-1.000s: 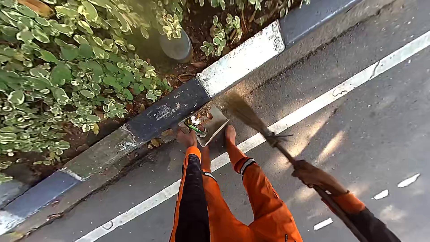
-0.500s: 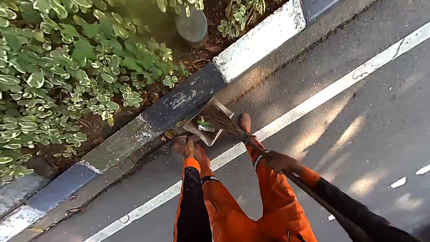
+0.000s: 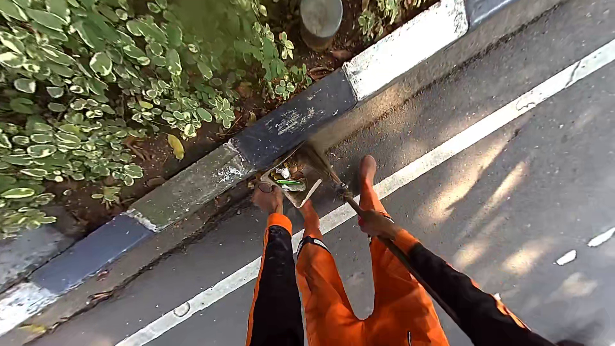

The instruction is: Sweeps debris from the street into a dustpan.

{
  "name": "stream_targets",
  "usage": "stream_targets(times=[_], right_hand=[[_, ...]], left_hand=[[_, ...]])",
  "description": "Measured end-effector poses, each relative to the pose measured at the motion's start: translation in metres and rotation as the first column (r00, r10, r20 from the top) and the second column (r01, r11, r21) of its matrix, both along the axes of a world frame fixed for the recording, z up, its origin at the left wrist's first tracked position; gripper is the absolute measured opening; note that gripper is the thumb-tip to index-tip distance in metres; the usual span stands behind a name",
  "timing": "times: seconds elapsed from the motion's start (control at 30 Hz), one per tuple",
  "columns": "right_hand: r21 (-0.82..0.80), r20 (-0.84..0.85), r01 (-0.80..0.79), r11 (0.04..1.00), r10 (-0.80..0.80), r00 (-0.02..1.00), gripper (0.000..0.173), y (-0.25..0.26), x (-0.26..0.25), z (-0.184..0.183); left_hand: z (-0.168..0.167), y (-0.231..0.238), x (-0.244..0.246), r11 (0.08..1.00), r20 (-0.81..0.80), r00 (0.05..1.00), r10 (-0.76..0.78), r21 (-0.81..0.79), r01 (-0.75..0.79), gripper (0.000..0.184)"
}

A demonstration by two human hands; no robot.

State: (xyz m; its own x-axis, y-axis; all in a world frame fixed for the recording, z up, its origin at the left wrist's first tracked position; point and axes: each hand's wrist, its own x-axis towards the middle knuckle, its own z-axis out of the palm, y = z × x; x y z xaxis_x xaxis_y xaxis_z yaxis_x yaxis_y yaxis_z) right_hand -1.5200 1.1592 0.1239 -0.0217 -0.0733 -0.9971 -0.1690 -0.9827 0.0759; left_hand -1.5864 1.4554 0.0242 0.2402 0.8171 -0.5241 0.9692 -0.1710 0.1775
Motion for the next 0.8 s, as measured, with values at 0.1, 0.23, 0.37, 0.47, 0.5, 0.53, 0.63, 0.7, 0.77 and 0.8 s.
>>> stream_targets(times=[0.1,0.23,0.37,0.47,0.5,0.53,0.63,0.7,0.77,0.8], right_hand=[[-0.053,-0.115,0.31,0.949,-0.314,0.942,0.012,-0.05,-0.001,0.078],[-0.182,0.206,0.262,0.948,-0.223,0.953,0.015,-0.102,0.035,0.094],[-0.163,0.349,0.002,0.987,0.056,0.935,0.056,-0.047,0.052,-0.015],[0.023,0.175,-0.126,0.992,0.121,0.977,0.079,0.028,-0.001,-0.052],[0.049,0.094,-0.126,0.991,0.121,0.988,0.073,0.049,-0.014,-0.036],[0.065,0.013,-0.112,0.992,0.111,0.994,0.063,0.056,-0.021,-0.015],[0.085,-0.18,0.091,0.992,-0.074,0.981,0.016,0.007,-0.026,0.051],[-0.029,-0.214,0.338,0.941,-0.336,0.917,0.008,-0.045,-0.033,0.093],[-0.115,-0.044,0.413,0.904,-0.42,0.907,0.009,-0.085,-0.037,0.113],[-0.162,0.077,0.382,0.91,-0.374,0.924,0.011,-0.096,-0.037,0.11]], left_hand=[[0.003,0.018,-0.018,1.0,0.079,0.997,-0.02,-0.02,0.022,0.028],[0.009,0.029,-0.042,0.999,0.166,0.985,-0.038,0.012,0.037,0.027],[0.008,0.029,-0.03,0.997,0.095,0.994,-0.05,0.06,0.045,0.026],[0.004,0.034,-0.017,0.997,0.033,0.999,-0.044,0.065,0.041,0.025],[0.003,0.037,-0.018,0.997,0.03,0.999,-0.045,0.065,0.043,0.026],[0.002,0.041,-0.024,0.997,0.037,0.998,-0.046,0.057,0.044,0.026],[-0.001,0.061,-0.058,0.997,0.109,0.992,-0.06,0.055,0.054,0.026],[0.002,0.074,-0.09,0.996,0.19,0.981,-0.045,0.082,0.03,0.025],[0.007,0.086,-0.118,0.995,0.262,0.965,-0.023,0.096,-0.002,0.024],[0.008,0.093,-0.129,0.993,0.267,0.963,-0.031,0.119,-0.001,0.023]])
